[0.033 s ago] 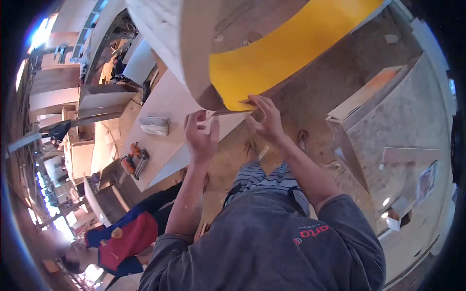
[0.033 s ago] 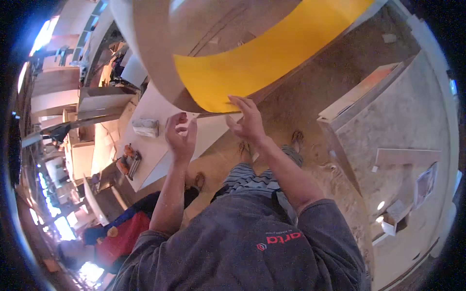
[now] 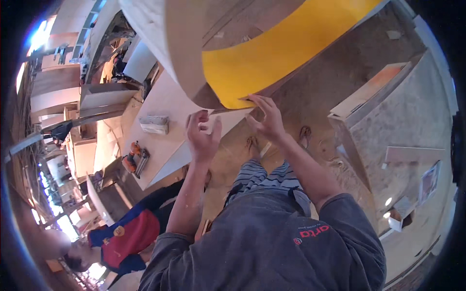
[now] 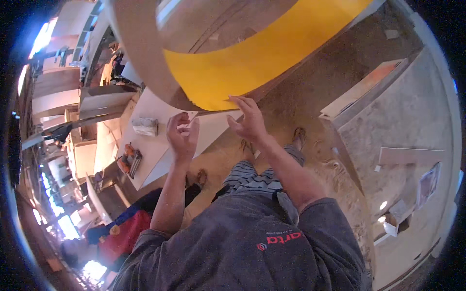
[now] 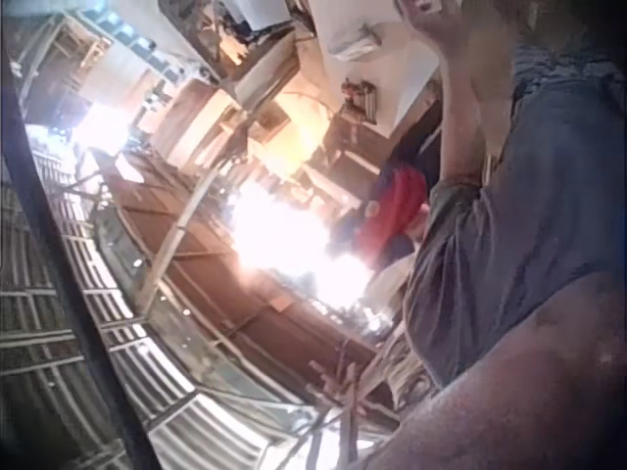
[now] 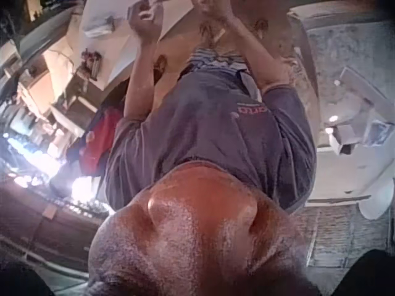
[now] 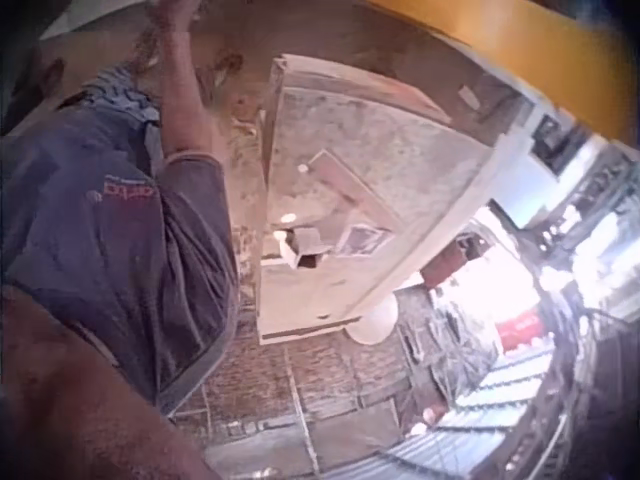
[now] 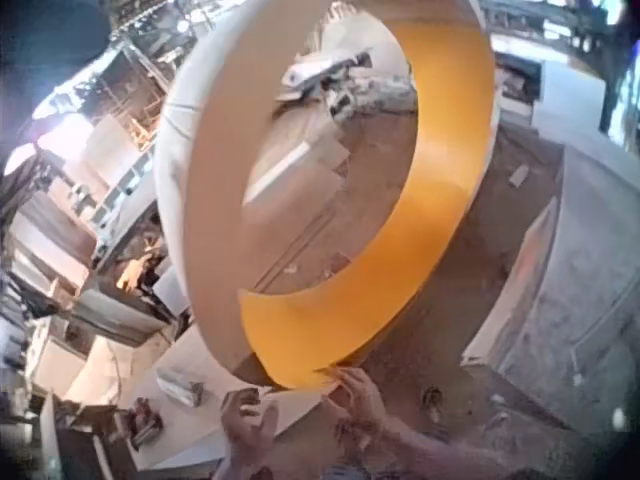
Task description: The person applies adhesive from a bottle to the edge of a curved wooden structure and then presses a yellow laminate strip onto the surface by hand.
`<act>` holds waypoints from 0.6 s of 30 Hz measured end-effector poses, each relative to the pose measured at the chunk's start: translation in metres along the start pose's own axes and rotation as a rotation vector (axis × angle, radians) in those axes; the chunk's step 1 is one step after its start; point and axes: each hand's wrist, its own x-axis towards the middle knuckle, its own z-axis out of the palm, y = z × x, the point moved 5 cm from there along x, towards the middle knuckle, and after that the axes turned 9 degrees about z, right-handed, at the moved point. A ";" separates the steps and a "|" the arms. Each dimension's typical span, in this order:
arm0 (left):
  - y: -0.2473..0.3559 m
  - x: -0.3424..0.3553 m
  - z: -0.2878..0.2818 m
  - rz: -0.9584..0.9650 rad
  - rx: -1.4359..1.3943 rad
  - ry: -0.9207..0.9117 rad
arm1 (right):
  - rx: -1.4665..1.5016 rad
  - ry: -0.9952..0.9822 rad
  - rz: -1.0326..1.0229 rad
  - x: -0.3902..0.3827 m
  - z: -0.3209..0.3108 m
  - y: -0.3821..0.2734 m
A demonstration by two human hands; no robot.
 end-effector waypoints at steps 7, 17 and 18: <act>-0.061 -0.043 0.014 0.071 0.058 -0.064 | -0.079 -0.209 -0.179 0.010 0.086 0.017; -0.112 -0.209 0.023 -0.501 0.266 -0.413 | -0.292 -0.227 -0.357 0.021 0.095 0.025; -0.128 -0.251 0.020 -0.536 0.300 -0.396 | -0.300 -0.286 -0.379 0.012 0.102 0.020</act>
